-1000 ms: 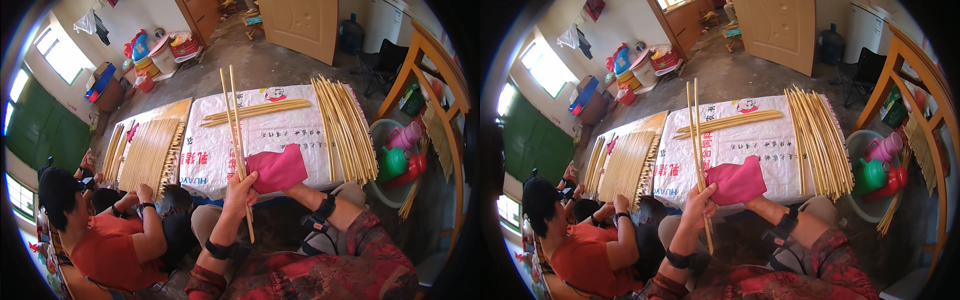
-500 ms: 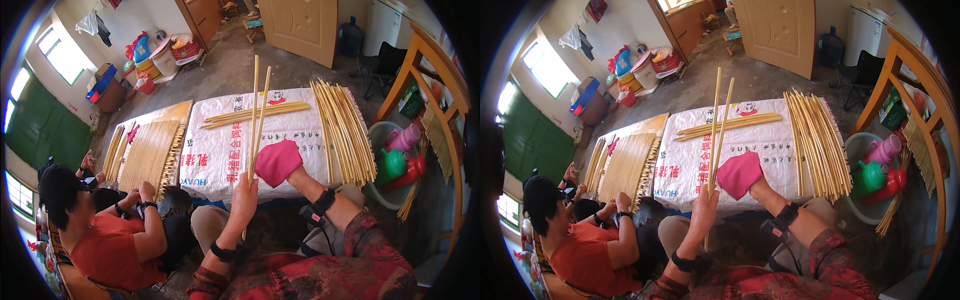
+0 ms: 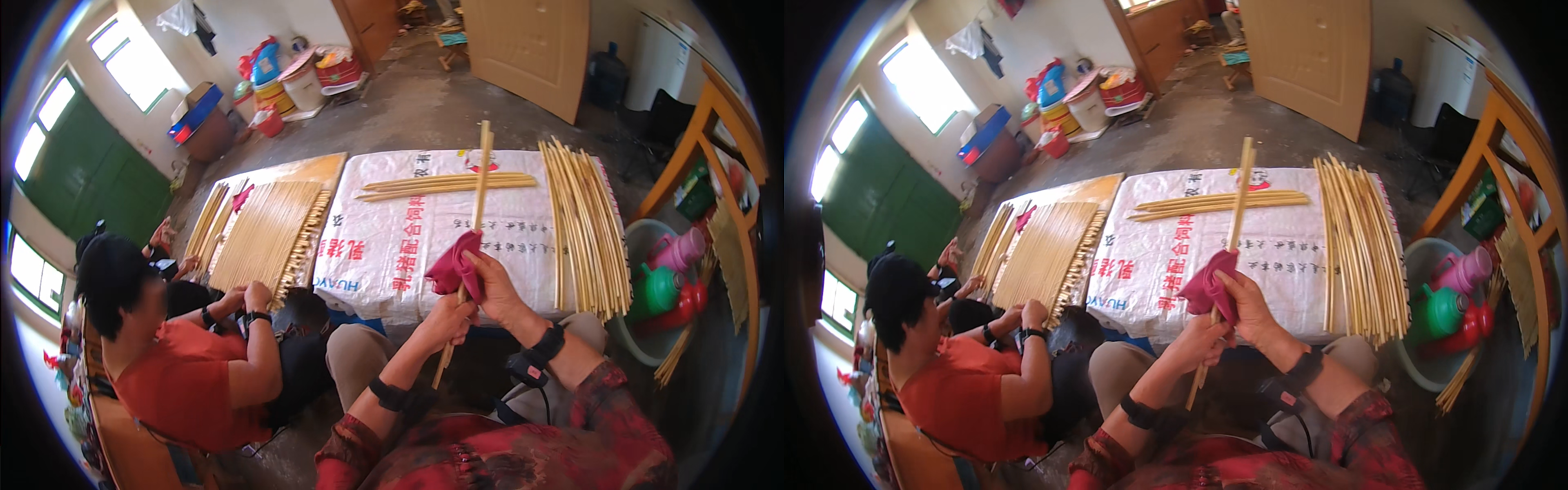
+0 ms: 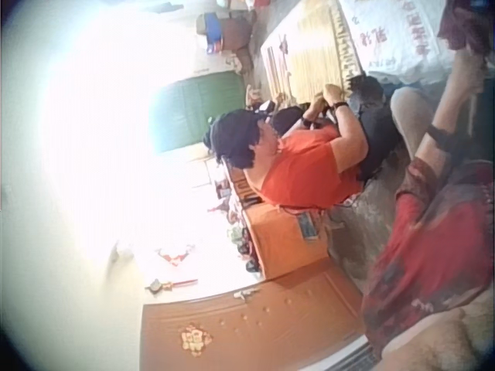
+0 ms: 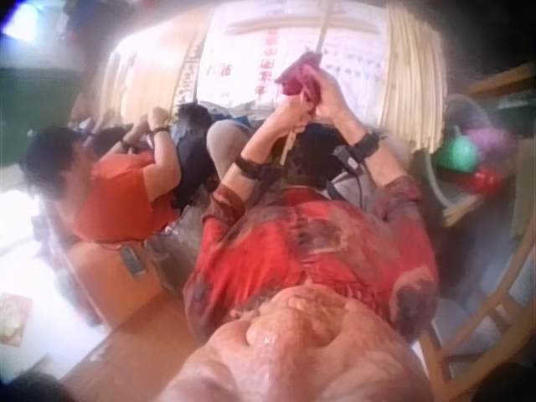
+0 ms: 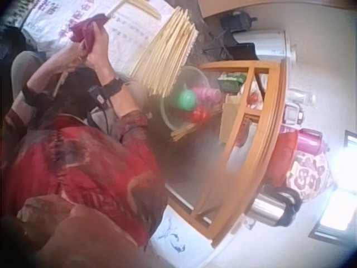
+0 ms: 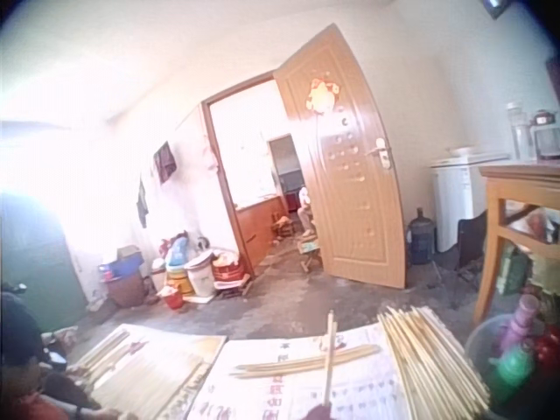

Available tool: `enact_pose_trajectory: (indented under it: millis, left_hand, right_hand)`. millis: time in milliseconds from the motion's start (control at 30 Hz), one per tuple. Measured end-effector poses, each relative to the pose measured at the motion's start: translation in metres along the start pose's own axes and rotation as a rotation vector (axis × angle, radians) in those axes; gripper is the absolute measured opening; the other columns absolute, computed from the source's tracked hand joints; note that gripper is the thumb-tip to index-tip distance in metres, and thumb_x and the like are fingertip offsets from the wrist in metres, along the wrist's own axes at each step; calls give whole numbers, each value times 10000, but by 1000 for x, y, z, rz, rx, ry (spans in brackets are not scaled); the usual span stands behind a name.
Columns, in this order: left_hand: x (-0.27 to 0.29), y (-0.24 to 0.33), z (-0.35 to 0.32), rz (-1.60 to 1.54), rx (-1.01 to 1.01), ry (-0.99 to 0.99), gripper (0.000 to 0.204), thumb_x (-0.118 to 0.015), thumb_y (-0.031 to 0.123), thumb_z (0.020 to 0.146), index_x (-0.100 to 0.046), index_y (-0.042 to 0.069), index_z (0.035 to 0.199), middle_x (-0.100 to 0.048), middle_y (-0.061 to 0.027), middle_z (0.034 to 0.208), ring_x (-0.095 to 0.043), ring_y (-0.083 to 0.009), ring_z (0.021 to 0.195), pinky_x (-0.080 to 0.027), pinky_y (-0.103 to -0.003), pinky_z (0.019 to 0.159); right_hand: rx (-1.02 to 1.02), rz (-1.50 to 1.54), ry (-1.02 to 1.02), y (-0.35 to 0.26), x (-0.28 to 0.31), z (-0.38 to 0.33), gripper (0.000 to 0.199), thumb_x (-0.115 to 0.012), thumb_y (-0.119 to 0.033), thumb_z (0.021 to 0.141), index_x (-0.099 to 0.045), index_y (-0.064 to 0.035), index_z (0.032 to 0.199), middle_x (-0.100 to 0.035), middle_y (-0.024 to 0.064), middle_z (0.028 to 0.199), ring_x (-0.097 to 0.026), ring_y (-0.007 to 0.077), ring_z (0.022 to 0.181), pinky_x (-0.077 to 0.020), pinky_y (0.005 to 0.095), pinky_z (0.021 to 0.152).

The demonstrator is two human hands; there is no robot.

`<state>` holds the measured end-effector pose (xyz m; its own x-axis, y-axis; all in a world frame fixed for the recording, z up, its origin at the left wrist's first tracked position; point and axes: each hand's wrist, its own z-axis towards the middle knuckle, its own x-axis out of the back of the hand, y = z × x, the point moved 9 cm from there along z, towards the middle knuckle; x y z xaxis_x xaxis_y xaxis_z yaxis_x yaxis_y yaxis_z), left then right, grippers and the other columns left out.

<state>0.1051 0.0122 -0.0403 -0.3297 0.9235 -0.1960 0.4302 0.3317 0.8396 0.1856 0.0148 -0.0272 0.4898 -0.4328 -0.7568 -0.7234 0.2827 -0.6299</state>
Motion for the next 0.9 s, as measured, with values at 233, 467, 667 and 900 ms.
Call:
enact_pose_trajectory:
  millis: [233,467,667,900]
  left_hand:
    - [-9,5,-6,3,-63,15,310,-420,287,877,-468,17,731,-386,-12,479,-366,-96,360,-323,-238,360]
    - [-13,10,-18,164,-171,157,213,-399,260,884,-408,61,810,-433,-7,586,-388,-73,390,-340,-225,352]
    - [-13,-4,-31,232,-150,157,175,-389,234,879,-391,90,781,-386,16,565,-371,-66,403,-293,-230,341]
    - [10,-25,-103,361,-61,66,181,-417,217,873,-389,79,758,-389,29,549,-372,-73,430,-298,-237,373]
  right_hand:
    - [78,-144,59,-20,1,-4,260,-533,-325,820,-507,-67,836,-560,28,716,-550,116,628,-466,243,567]
    - [228,-38,156,-34,16,10,276,-534,-353,815,-483,-84,789,-483,-4,614,-469,108,457,-401,234,387]
    - [295,-15,253,-65,36,22,261,-536,-352,811,-487,-96,793,-504,6,629,-502,121,479,-423,234,379]
    - [479,3,301,-108,81,42,248,-509,-321,839,-513,-73,829,-534,14,715,-531,109,607,-456,245,539]
